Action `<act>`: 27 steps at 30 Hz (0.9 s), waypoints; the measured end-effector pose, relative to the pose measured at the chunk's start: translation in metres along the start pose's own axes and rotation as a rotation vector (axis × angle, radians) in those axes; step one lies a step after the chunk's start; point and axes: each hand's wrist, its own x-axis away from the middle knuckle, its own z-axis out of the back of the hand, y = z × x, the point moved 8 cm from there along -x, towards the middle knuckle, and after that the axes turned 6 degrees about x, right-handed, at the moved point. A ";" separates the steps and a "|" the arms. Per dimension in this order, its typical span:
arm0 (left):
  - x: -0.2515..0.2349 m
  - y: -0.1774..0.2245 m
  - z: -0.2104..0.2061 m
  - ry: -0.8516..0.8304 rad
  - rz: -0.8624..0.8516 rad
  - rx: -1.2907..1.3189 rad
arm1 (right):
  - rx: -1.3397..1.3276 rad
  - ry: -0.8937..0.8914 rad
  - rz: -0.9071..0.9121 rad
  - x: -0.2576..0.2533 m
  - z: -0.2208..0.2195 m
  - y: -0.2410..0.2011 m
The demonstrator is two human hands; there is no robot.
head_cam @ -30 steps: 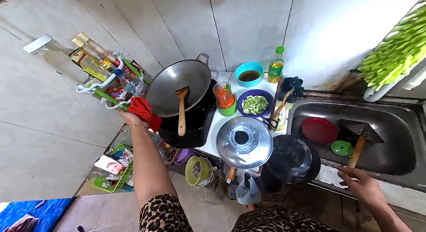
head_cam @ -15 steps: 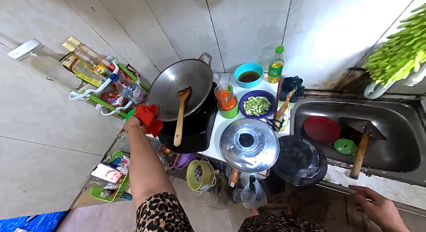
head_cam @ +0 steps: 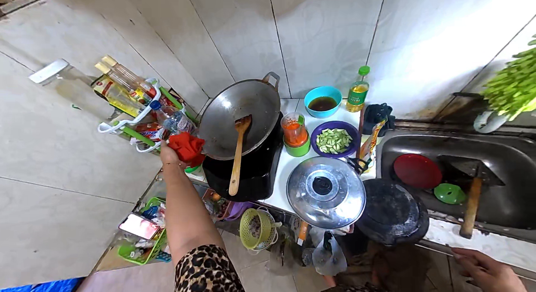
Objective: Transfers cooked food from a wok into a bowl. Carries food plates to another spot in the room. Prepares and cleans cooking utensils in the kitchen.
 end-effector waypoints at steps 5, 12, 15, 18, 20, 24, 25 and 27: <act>0.008 -0.016 -0.015 -0.125 0.120 0.054 | -0.021 -0.001 -0.029 0.006 -0.005 0.002; 0.010 -0.029 -0.028 -0.235 0.191 -0.177 | -0.007 0.013 -0.016 0.007 -0.005 -0.011; 0.010 -0.031 -0.032 -0.250 0.220 -0.272 | -0.012 0.023 0.019 0.006 -0.007 -0.018; 0.006 -0.031 -0.029 -0.288 0.218 -0.334 | -0.018 0.036 0.059 0.000 -0.012 -0.024; 0.007 -0.031 -0.028 -0.323 0.204 -0.392 | -0.021 0.029 0.068 0.000 -0.012 -0.031; 0.048 -0.010 -0.034 -0.331 0.108 -0.512 | -0.058 0.024 0.149 0.003 -0.001 -0.064; 0.058 -0.006 -0.032 -0.311 0.103 -0.495 | -0.077 0.027 0.175 0.004 0.001 -0.075; 0.067 -0.004 -0.029 -0.247 0.082 -0.429 | -0.119 0.039 0.244 0.004 0.007 -0.107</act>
